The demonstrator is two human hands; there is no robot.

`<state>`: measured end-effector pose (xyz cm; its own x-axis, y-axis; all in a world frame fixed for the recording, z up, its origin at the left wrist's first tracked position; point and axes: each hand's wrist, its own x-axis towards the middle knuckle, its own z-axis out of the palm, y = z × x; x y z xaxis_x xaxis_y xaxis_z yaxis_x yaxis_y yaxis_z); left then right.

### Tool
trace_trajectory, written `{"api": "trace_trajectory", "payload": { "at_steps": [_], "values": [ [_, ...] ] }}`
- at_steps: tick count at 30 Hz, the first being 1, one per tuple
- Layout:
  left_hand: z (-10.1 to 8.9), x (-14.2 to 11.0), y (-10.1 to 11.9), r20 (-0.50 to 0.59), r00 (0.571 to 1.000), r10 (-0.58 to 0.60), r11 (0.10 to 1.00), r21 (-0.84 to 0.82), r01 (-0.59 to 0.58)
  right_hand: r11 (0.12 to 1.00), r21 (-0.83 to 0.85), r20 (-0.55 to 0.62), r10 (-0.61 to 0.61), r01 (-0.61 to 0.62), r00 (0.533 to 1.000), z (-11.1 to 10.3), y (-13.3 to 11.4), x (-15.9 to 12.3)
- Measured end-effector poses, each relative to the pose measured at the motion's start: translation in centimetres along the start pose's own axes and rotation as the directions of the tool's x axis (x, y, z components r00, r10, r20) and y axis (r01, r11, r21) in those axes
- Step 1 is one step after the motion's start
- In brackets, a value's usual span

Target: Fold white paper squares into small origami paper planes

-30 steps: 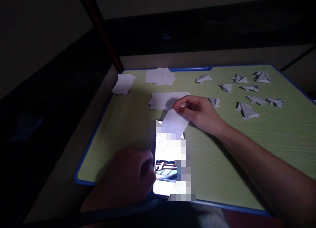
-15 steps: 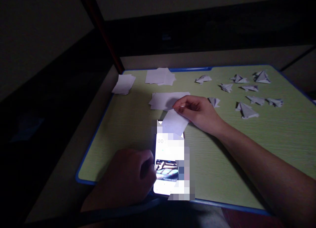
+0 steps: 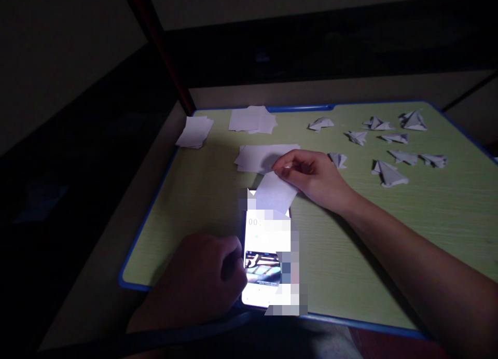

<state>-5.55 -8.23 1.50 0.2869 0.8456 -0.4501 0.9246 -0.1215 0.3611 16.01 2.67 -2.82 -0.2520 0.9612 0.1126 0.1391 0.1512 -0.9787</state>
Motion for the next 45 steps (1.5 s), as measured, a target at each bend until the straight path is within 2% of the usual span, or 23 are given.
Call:
{"api": "trace_trajectory", "payload": {
  "at_steps": [25,45],
  "values": [
    [-0.21,-0.02,0.41,0.021,0.998,-0.057,0.998,0.013,0.056,1.0,0.008,-0.013,0.007,-0.007,1.0,0.09,-0.15,-0.02],
    [0.01,-0.03,0.25,0.006,0.999,-0.035,0.999,-0.009,0.035,1.0,-0.025,-0.015,-0.001,0.001,1.0,0.11,-0.2,0.0]
  ]
}}
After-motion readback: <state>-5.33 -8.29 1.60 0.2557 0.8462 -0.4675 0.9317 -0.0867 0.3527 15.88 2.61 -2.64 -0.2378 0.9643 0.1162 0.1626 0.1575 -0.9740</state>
